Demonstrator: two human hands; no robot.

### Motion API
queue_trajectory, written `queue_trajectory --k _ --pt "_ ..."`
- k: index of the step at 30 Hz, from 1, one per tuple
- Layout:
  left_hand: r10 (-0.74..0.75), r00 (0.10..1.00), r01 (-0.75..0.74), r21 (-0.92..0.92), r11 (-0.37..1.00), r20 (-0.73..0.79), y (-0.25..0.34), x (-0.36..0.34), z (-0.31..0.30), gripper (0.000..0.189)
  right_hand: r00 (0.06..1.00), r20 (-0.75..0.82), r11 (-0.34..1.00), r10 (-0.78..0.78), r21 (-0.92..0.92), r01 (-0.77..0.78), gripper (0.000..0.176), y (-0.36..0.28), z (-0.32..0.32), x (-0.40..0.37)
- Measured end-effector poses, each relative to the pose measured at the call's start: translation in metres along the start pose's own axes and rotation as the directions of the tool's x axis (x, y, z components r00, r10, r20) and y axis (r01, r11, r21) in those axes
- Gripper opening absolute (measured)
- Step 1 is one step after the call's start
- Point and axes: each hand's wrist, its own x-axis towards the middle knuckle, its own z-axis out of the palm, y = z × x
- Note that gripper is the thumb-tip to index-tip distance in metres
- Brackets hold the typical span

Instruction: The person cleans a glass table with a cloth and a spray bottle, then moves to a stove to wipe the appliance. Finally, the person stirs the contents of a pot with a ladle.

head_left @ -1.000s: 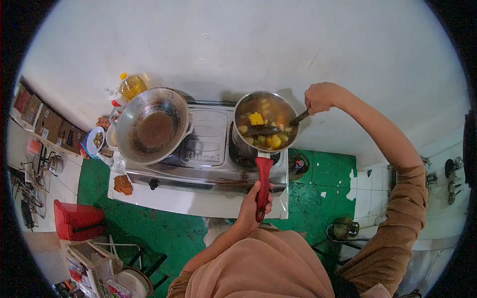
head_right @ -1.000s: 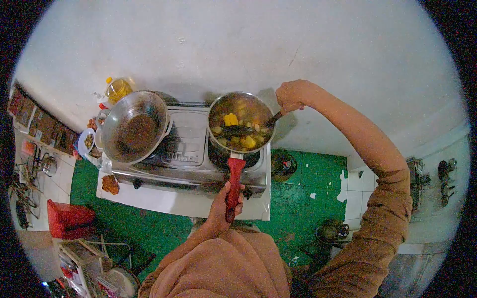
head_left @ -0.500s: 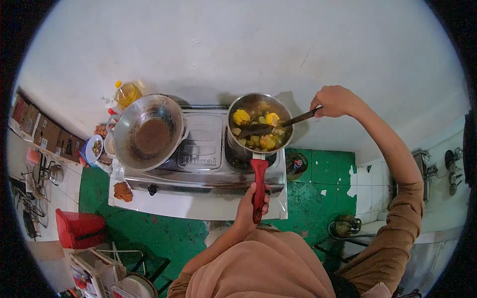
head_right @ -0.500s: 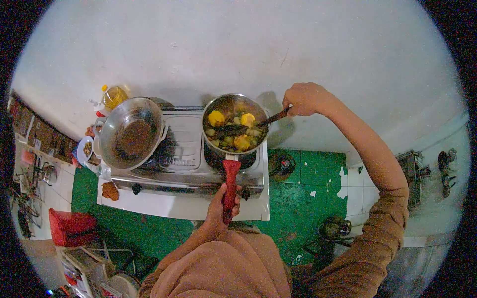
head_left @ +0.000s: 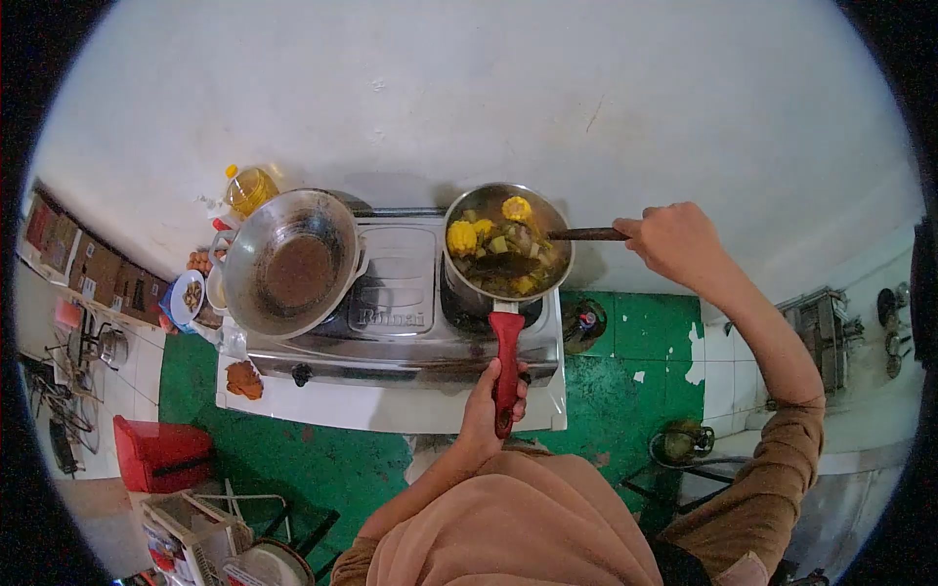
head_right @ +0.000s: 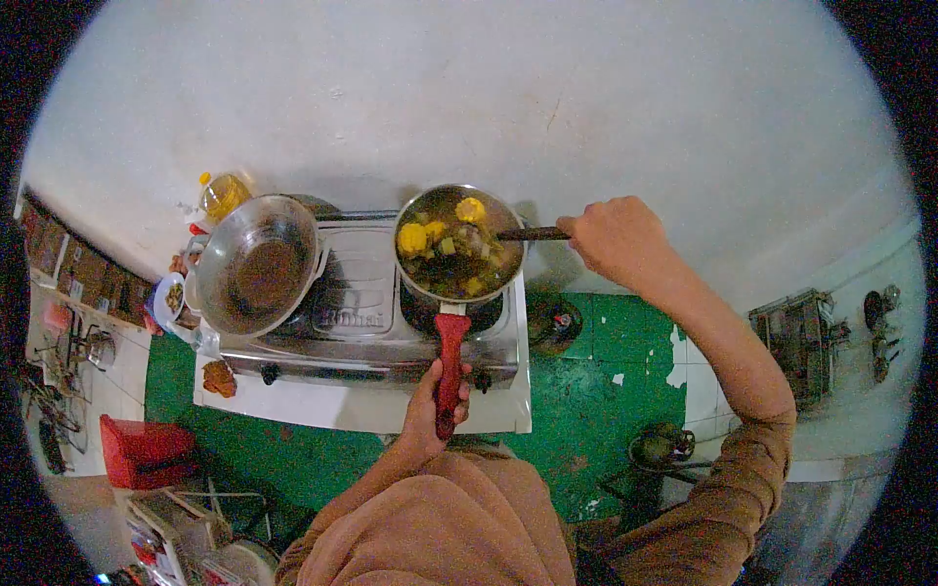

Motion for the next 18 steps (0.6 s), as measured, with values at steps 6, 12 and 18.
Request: queue_trajectory --k 6,12,18 --pt "0.009 1.0 -0.009 -0.005 1.0 0.015 0.0 0.0 -0.001 0.045 0.972 -0.235 0.986 0.013 -0.16 -0.052 0.039 -0.017 0.023 -0.029" --pt "0.005 1.0 -0.005 -0.02 1.0 0.023 -0.003 0.003 -0.006 0.047 0.95 -0.302 0.986 0.085 -0.113 -0.125 0.045 -0.021 0.032 -0.052" --pt "0.019 1.0 -0.019 -0.023 1.0 0.001 -0.004 0.003 -0.005 0.047 0.89 -0.444 0.976 0.102 -0.128 -0.176 0.045 -0.015 0.015 -0.067"
